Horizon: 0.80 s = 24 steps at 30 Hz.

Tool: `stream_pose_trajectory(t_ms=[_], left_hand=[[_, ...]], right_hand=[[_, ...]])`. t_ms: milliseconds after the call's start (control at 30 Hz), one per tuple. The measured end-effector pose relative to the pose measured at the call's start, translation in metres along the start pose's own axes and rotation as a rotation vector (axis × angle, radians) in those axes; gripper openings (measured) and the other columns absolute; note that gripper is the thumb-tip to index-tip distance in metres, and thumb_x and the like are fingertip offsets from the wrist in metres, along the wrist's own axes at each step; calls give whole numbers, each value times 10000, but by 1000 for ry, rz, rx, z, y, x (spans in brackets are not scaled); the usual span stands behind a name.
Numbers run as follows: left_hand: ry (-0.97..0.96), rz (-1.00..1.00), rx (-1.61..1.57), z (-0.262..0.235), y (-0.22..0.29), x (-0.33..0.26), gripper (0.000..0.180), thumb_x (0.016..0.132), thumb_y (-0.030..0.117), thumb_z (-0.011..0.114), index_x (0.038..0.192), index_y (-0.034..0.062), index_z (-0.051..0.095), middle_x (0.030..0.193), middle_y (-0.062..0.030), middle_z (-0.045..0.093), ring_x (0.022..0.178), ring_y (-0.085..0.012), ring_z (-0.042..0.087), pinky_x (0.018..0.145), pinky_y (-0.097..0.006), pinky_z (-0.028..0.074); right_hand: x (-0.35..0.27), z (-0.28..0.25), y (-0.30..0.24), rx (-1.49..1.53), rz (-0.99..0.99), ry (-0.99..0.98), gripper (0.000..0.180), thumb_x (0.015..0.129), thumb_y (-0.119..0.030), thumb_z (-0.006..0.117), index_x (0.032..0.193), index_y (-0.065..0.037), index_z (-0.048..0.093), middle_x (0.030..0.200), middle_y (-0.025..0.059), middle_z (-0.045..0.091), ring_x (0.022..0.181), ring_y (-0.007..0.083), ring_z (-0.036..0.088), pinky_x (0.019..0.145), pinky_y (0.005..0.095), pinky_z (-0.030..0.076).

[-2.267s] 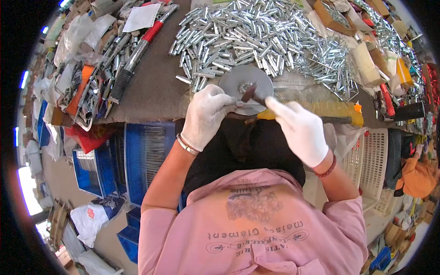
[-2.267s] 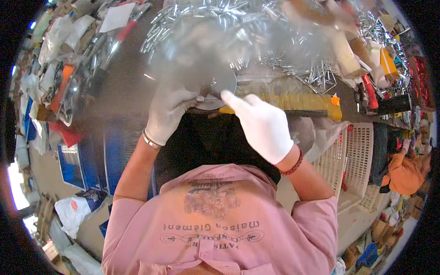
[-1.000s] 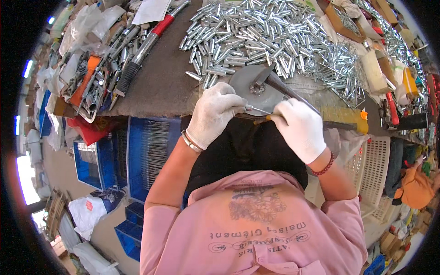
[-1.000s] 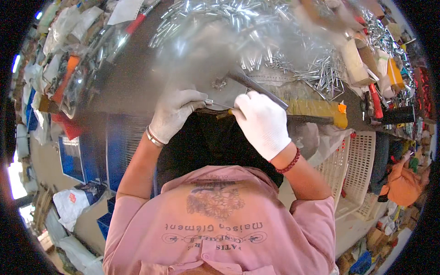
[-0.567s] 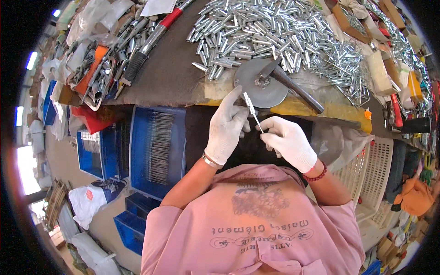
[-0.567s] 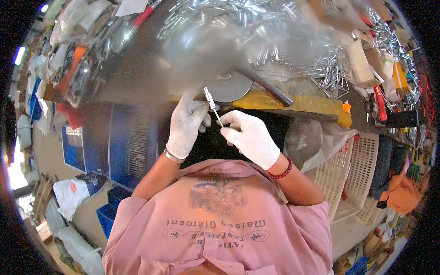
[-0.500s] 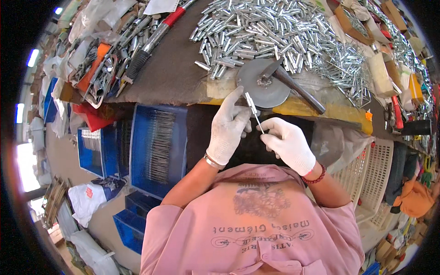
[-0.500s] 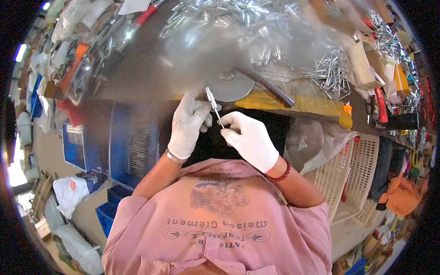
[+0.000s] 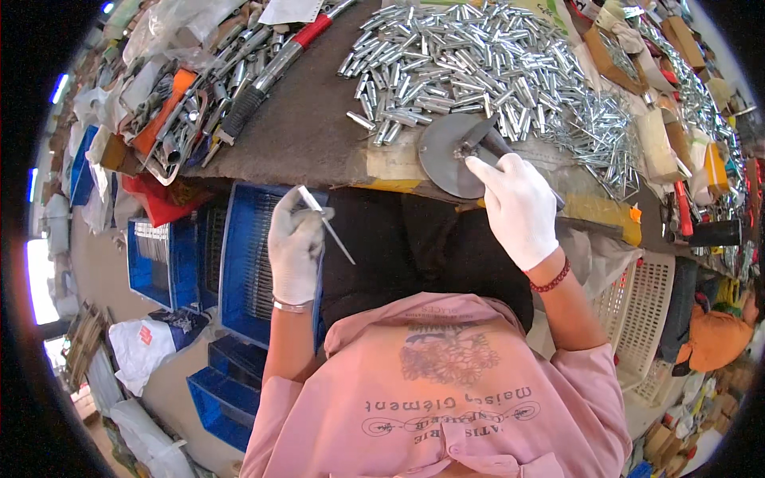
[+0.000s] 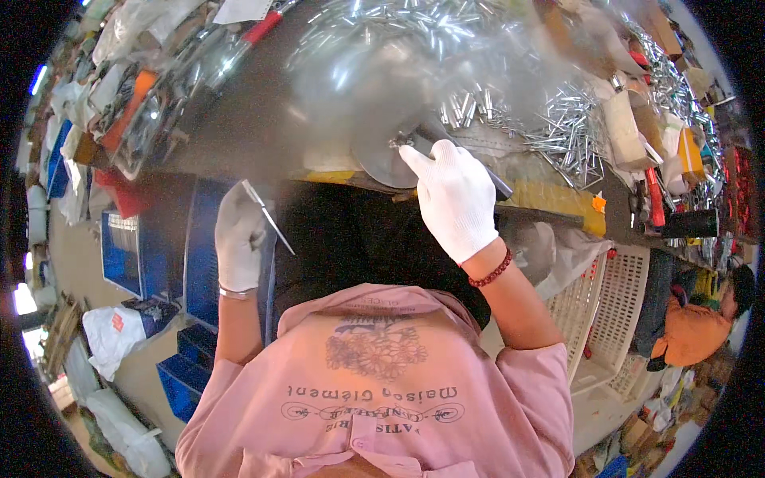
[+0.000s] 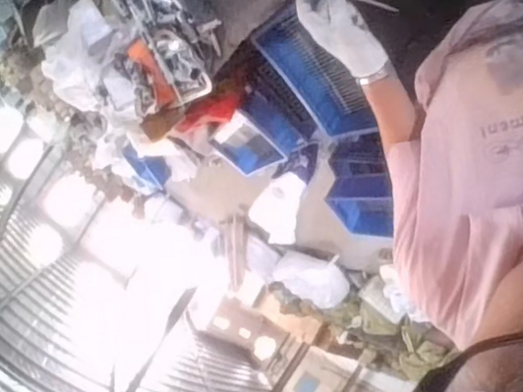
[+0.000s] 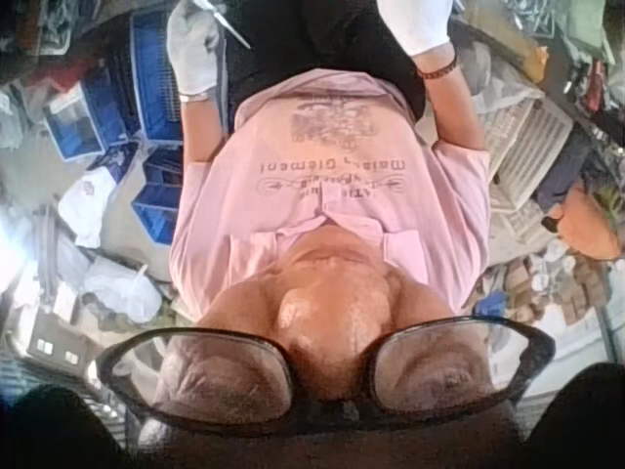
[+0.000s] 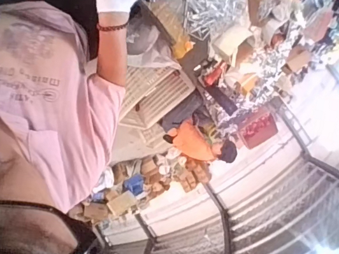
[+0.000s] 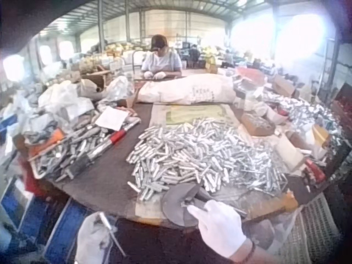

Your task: Assembling small metal tubes into a jig and tapping them with a hammer in a workshop setting.

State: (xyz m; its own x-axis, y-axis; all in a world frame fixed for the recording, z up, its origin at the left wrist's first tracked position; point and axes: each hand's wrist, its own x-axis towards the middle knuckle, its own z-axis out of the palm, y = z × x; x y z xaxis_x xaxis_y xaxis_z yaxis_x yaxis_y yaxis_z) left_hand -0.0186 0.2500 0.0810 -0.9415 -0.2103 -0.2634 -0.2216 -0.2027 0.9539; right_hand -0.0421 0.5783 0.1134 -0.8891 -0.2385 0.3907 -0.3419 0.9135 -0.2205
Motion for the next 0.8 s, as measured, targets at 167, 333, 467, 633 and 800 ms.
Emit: stream_pose_trajectory(t_ms=[167, 333, 467, 633, 800], left_hand=[[231, -13, 29, -73, -30, 4, 496, 1019, 36, 666, 1492, -46, 538, 1096, -128, 753, 659, -19, 469, 524, -175, 307], [472, -109, 204, -116, -62, 14, 454, 994, 52, 721, 1435, 11, 621, 1244, -77, 725, 960, -149, 704, 801, -274, 568], [555, -143, 175, -154, -108, 34, 466, 956, 45, 780, 1399, -17, 647, 1193, -104, 752, 958, -174, 724, 812, -283, 585], [535, -192, 149, -177, -140, 82, 411, 927, 58, 772, 1318, -40, 691, 913, -58, 763, 643, -101, 625, 554, -258, 463], [614, -98, 102, -207, -189, 151, 566, 865, 104, 817, 1379, -84, 676, 1092, -156, 784, 917, -227, 756, 825, -342, 600]], right_hand=[[2, 3, -11, -140, -79, -52, 353, 906, -93, 656, 1211, -214, 785, 928, 69, 592, 850, 276, 652, 735, 422, 552], [-16, 0, -28, -13, -112, -74, 328, 876, -79, 737, 1183, -186, 780, 944, 75, 593, 884, 293, 638, 768, 432, 533], [-32, 13, -40, 114, -148, -130, 198, 865, -128, 822, 1058, -154, 785, 931, 68, 610, 891, 302, 646, 782, 434, 535], [-24, 15, -30, 278, -119, -60, 243, 803, -103, 904, 825, -98, 663, 874, 86, 625, 830, 319, 640, 740, 438, 517], [-13, 22, 21, 310, -93, 135, 78, 906, 43, 722, 892, -17, 673, 849, 132, 640, 768, 325, 636, 697, 408, 511]])
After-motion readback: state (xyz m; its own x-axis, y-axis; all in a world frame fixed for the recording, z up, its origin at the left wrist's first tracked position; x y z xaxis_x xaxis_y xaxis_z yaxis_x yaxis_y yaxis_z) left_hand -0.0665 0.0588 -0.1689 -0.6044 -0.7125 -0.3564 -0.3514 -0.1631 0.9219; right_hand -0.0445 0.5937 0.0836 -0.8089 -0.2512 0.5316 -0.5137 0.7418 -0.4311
